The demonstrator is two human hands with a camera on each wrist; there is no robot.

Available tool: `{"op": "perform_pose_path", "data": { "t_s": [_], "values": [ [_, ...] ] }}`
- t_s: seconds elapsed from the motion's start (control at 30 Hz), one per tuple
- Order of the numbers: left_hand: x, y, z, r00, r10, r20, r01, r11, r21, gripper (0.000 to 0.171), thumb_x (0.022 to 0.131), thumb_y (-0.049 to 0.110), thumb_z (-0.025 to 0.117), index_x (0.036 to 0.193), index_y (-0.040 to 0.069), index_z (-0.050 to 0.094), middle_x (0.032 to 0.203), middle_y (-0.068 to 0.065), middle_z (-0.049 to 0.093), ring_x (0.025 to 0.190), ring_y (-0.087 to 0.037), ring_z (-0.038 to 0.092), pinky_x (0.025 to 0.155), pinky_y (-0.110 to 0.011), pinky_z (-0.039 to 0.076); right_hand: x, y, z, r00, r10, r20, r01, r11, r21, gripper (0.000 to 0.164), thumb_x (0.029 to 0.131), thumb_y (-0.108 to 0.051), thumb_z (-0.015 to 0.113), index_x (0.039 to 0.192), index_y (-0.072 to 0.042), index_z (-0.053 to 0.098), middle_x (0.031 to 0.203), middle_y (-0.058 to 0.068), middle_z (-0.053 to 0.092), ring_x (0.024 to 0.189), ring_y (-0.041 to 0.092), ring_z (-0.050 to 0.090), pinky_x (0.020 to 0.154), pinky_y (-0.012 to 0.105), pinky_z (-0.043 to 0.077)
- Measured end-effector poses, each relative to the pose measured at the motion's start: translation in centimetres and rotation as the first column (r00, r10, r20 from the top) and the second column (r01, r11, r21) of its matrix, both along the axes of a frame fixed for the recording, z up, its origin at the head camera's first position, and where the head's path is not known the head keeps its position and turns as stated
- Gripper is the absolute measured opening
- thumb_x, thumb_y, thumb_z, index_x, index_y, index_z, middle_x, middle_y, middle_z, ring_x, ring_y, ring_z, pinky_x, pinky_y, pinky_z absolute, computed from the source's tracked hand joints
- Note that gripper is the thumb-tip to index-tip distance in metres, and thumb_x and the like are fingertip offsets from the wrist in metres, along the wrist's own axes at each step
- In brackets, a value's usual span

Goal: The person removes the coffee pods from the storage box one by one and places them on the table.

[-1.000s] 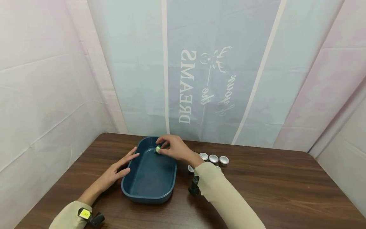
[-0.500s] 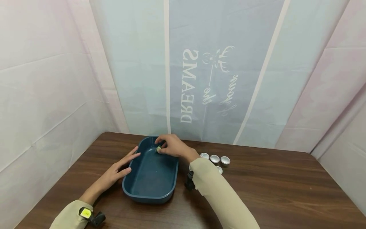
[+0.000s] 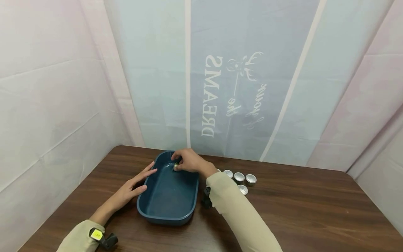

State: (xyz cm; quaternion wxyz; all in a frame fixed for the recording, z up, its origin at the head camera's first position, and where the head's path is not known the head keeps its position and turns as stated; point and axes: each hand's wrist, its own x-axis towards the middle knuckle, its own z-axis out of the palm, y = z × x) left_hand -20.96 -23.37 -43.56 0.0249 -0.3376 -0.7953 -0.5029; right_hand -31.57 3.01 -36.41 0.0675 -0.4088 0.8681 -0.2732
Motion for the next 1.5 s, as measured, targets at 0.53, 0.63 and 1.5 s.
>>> {"op": "perform_pose_path", "data": {
  "t_s": [0.53,0.63,1.5],
  "values": [
    [0.0,0.1,0.0,1.0,0.009,0.014,-0.009,1.0,0.0,0.054,0.098,0.004,0.047,0.15,0.014,0.034,0.16,-0.003,0.01,0.145,-0.022,0.01,0.103,-0.068,0.016,0.5,-0.7,-0.1,0.989,0.131,0.075,-0.14,0.981,0.132,0.034,0.083,-0.012,0.076,0.115,-0.015,0.068,0.11,-0.004,0.065,0.092,0.01,0.065,0.073,0.02,0.051],
    [0.0,0.1,0.0,1.0,0.005,0.01,-0.005,1.0,-0.004,0.055,0.098,0.003,0.047,0.15,0.016,0.034,0.16,-0.003,0.01,0.145,-0.023,0.011,0.103,-0.068,0.017,0.6,-0.9,-0.1,0.983,0.148,0.105,-0.162,0.978,0.133,0.032,0.082,-0.012,0.077,0.113,-0.016,0.069,0.109,-0.007,0.065,0.092,0.009,0.064,0.074,0.02,0.051],
    [0.0,0.0,0.0,1.0,0.011,0.016,-0.01,1.0,-0.007,0.055,0.098,0.004,0.047,0.15,0.014,0.034,0.16,0.0,0.01,0.144,-0.024,0.011,0.102,-0.069,0.017,0.8,-1.3,-0.6,0.969,0.187,0.16,-0.213,0.963,0.167,0.024,0.079,-0.016,0.08,0.1,-0.024,0.071,0.1,-0.015,0.063,0.089,0.003,0.06,0.075,0.022,0.05]
  ]
}}
